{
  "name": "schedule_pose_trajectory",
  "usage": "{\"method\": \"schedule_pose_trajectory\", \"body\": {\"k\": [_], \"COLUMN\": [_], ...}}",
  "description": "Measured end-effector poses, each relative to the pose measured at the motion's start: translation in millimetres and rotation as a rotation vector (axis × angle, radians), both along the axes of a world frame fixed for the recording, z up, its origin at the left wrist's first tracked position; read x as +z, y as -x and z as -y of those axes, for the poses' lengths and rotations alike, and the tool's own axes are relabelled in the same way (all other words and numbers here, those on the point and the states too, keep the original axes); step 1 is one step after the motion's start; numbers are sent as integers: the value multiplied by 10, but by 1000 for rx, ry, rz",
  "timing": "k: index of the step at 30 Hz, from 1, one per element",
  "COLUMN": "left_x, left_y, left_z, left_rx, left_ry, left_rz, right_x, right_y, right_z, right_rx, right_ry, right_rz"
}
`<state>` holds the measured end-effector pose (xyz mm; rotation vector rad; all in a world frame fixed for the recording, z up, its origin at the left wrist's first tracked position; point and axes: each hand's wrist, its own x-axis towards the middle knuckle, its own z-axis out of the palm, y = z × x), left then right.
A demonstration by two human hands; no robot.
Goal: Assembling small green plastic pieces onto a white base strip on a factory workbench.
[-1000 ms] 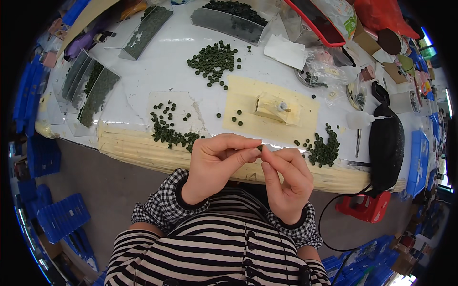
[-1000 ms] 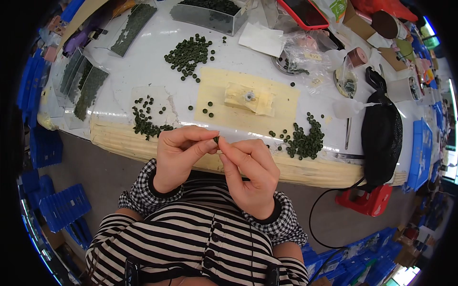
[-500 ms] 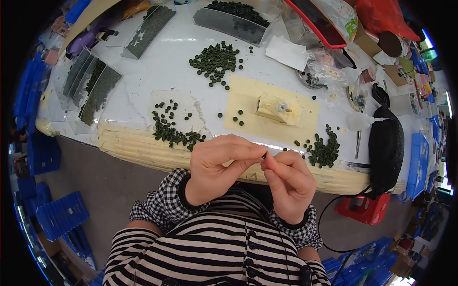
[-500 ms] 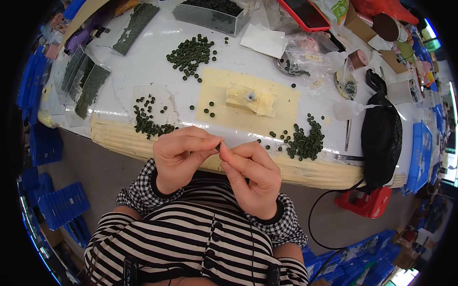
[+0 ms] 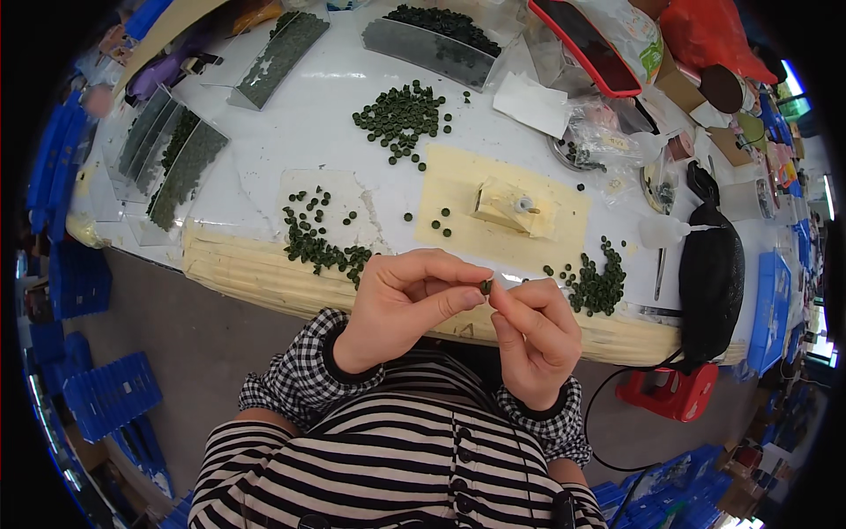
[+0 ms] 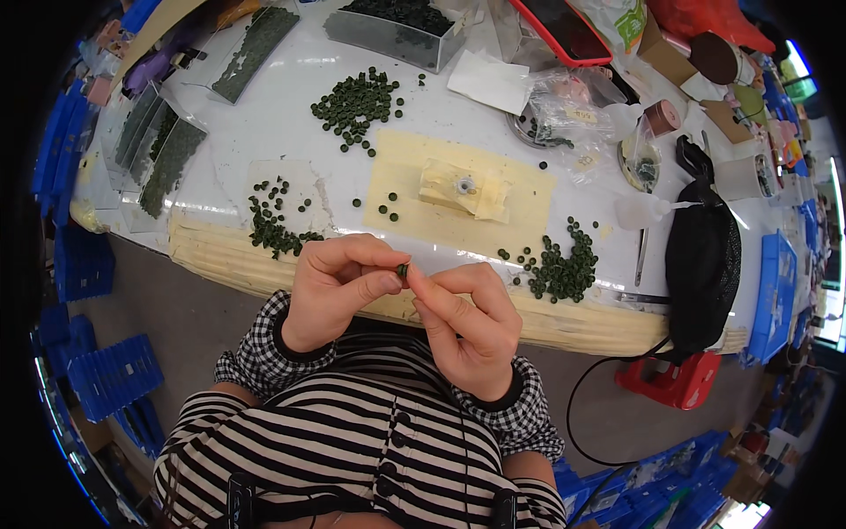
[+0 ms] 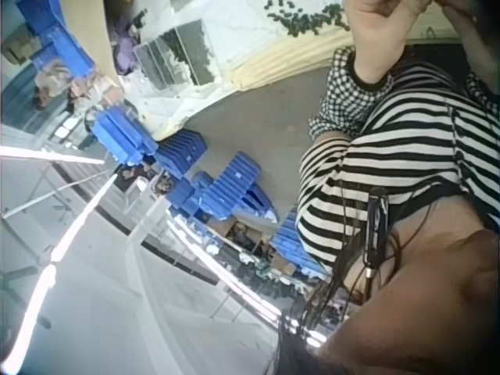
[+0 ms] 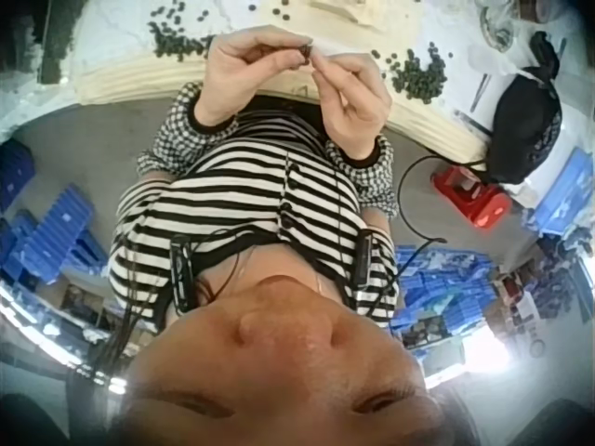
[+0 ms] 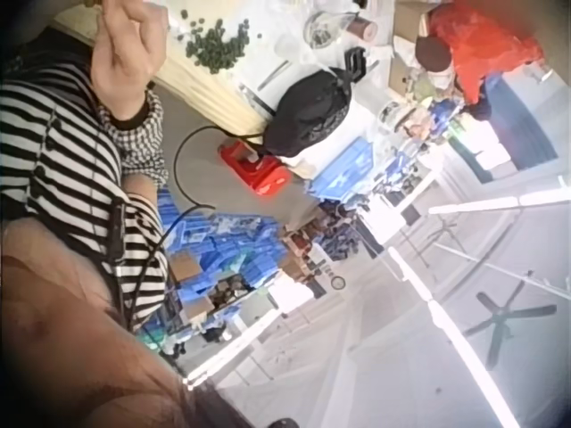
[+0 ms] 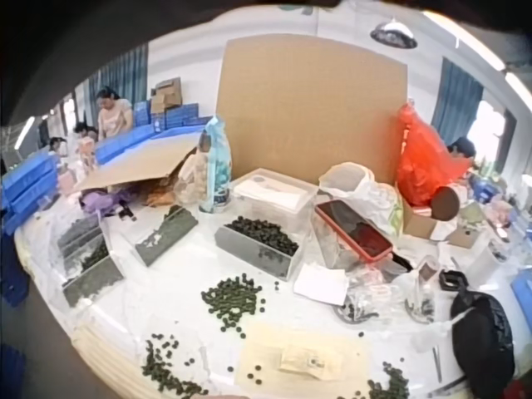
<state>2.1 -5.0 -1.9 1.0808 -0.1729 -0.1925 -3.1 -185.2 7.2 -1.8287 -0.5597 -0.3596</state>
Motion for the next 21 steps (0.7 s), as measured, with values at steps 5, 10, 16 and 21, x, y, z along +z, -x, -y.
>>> {"method": "schedule_pose_trajectory", "body": {"k": [5, 10, 16, 21], "left_x": [43, 44, 56, 106], "left_y": [9, 39, 22, 4], "left_z": [-10, 8, -16, -22], "left_rx": [8, 87, 159, 194], "left_ry": [-48, -72, -340, -457], "left_rz": [55, 41, 258, 369], "right_x": [-11, -15, -18, -22], "right_y": [-2, 5, 18, 34], "right_z": [10, 7, 10, 17], "right_rx": [14, 36, 43, 57], "right_ry": [5, -23, -31, -34], "right_rz": [47, 18, 7, -13]}}
